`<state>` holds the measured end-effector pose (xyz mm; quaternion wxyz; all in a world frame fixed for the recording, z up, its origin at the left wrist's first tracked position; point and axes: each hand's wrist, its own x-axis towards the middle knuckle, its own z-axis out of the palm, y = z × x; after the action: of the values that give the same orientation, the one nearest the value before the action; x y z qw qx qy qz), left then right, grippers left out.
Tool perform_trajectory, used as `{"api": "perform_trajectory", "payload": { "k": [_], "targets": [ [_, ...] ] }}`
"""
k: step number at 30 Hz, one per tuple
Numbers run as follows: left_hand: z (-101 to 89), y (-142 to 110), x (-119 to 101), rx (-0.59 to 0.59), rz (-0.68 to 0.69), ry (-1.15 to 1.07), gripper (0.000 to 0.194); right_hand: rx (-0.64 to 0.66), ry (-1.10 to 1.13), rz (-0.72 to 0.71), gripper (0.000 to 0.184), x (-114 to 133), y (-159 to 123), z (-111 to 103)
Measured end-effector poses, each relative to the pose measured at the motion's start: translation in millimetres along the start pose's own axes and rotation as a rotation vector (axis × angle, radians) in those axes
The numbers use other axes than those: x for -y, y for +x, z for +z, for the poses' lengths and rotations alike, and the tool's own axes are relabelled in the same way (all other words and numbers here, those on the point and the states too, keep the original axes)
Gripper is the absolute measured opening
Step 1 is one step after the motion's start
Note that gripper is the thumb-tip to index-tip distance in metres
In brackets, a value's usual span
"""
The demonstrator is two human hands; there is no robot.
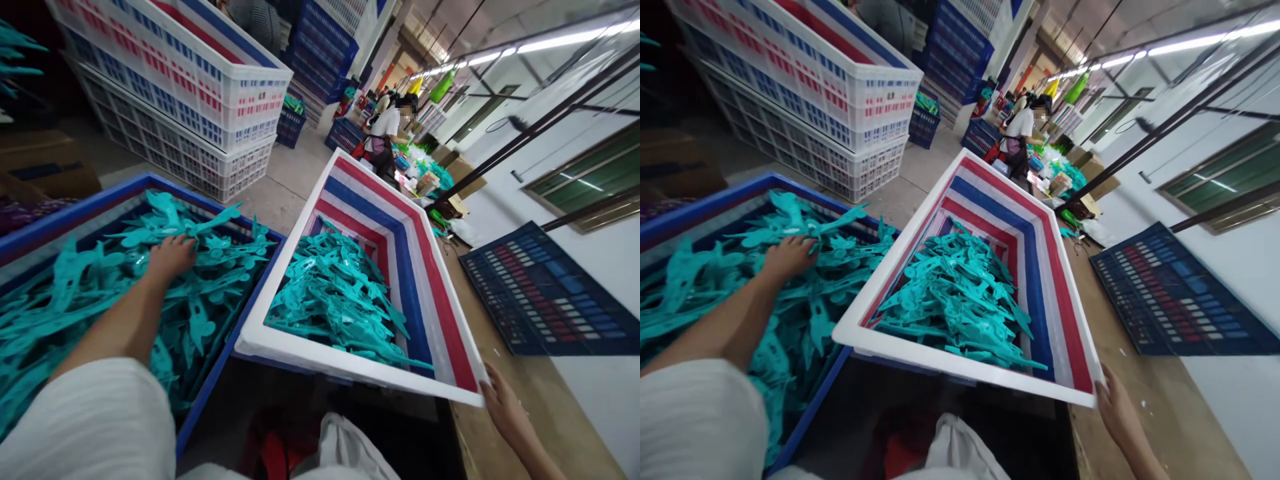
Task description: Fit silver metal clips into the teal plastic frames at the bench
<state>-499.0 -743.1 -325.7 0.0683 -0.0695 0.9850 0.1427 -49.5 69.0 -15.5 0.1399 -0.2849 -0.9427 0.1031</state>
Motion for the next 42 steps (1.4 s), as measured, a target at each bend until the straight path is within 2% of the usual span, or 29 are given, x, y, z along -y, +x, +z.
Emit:
{"api": "perform_trajectory", "payload": {
  "k": [2,4,6,8,11,14,17,20,23,29,35,42],
  "targets": [
    [-4.4,46.8,-26.3,0.038,0.043,-0.057,0.076,-0.016,-0.049,-0.148,0.083,14.4,-5.4,6.2],
    [-5.1,82.8,-44.9,0.078,0.047,-0.105,0.067,0.058,-0.063,-0.317,0.079,38.4,-16.7,17.0],
    [-0.6,105.8,-54.4,0.107,0.020,-0.145,0.066,0.158,-0.071,-0.441,0.068,63.8,-29.4,29.8],
    [9.0,116.3,-56.0,0.135,-0.030,-0.178,0.064,0.232,-0.079,-0.530,0.062,82.1,-39.1,40.7],
    [26.5,115.0,-51.0,0.170,-0.116,-0.225,0.068,0.245,-0.076,-0.595,0.061,90.1,-45.1,47.2],
    [37.8,106.2,-48.1,0.185,-0.182,-0.271,0.078,0.236,-0.050,-0.577,0.062,88.5,-45.0,42.7],
    [38.7,103.4,-49.3,0.130,-0.213,-0.303,0.084,0.278,-0.051,-0.559,0.064,93.6,-43.8,34.8],
    [34.9,110.7,-46.0,0.040,-0.204,-0.322,0.095,0.295,-0.059,-0.541,0.067,100.6,-42.4,29.3],
    [32.6,121.2,-32.6,0.047,-0.208,-0.346,0.104,0.303,-0.051,-0.501,0.068,98.0,-41.1,26.9],
    [36.6,132.7,-8.9,0.109,-0.201,-0.337,0.096,0.348,-0.047,-0.415,0.078,87.0,-39.8,21.5],
    [44.8,129.1,-17.7,0.107,-0.111,-0.251,0.055,0.376,-0.043,-0.393,0.086,108.6,-36.4,14.2],
    [37.0,121.5,-18.2,0.153,0.018,-0.317,0.052,0.395,-0.059,-0.315,0.095,126.2,-38.6,13.6]
  ]
}}
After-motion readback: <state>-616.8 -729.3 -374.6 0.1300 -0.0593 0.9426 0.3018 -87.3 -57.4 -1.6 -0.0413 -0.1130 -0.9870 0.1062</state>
